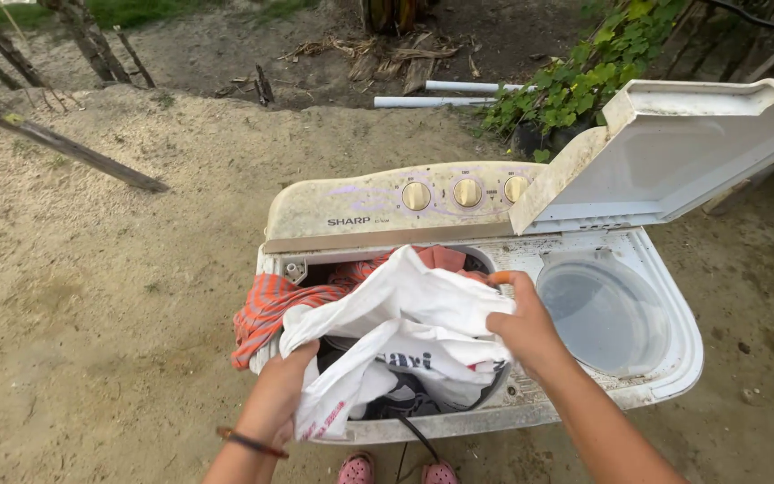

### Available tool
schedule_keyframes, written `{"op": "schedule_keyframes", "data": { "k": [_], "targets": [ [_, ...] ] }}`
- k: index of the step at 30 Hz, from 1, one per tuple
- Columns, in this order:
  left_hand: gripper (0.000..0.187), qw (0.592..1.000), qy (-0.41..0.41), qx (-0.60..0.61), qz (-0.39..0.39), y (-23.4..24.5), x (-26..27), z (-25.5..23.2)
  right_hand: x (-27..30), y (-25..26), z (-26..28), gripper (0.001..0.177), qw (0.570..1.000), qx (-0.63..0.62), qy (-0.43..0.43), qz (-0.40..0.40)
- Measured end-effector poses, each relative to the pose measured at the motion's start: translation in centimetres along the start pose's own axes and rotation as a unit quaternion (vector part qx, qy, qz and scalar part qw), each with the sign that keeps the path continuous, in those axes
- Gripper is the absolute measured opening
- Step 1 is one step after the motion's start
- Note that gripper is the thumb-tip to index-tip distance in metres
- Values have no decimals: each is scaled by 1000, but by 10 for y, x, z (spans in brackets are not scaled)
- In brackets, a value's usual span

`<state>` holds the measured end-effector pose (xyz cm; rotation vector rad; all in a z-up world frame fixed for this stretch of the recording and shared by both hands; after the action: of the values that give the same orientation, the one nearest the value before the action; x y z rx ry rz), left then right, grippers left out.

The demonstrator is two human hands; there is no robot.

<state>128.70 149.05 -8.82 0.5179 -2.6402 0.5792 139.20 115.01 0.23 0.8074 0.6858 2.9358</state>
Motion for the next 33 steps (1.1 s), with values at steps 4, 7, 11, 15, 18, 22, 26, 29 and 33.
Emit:
{"op": "schedule_keyframes", "data": {
  "k": [4,7,11,15,18,22,26,29,33],
  "targets": [
    [42,999,31,8,-35,-14,42,-32,26,9,34,60,992,-123,16,32],
    [42,999,-5,-40,-30,22,4,4,33,16,24,64,987,-150,-10,51],
    [43,993,-25,-112,-12,15,-1,-17,27,-10,8,65,994,-96,15,48],
    [46,960,-6,-279,12,16,-17,-2,48,-55,4,65,996,53,70,27],
    [59,878,-13,-479,26,-8,1,-44,67,-67,28,72,989,95,99,51],
    [95,682,-149,-716,-18,-79,52,-136,61,-73,25,80,970,228,80,36],
    [119,692,-338,-637,15,-121,47,-120,20,-77,-33,87,946,282,155,-28],
    [129,661,-391,-625,135,-160,38,-77,0,-55,-61,86,944,308,111,-45],
    [126,604,-366,-671,224,-188,22,-26,15,10,-45,103,991,104,85,13]
  ]
}}
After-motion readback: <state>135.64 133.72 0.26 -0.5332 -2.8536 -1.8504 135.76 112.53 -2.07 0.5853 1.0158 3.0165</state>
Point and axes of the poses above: each hand's wrist, its own x-axis away from the middle knuckle, its own y-axis out of the back of the hand, z = x × y, the point moved 7 cm from there along -x, towards the middle knuckle, and after that the axes turned 13 degrees about -y, right-handed, at the moved point
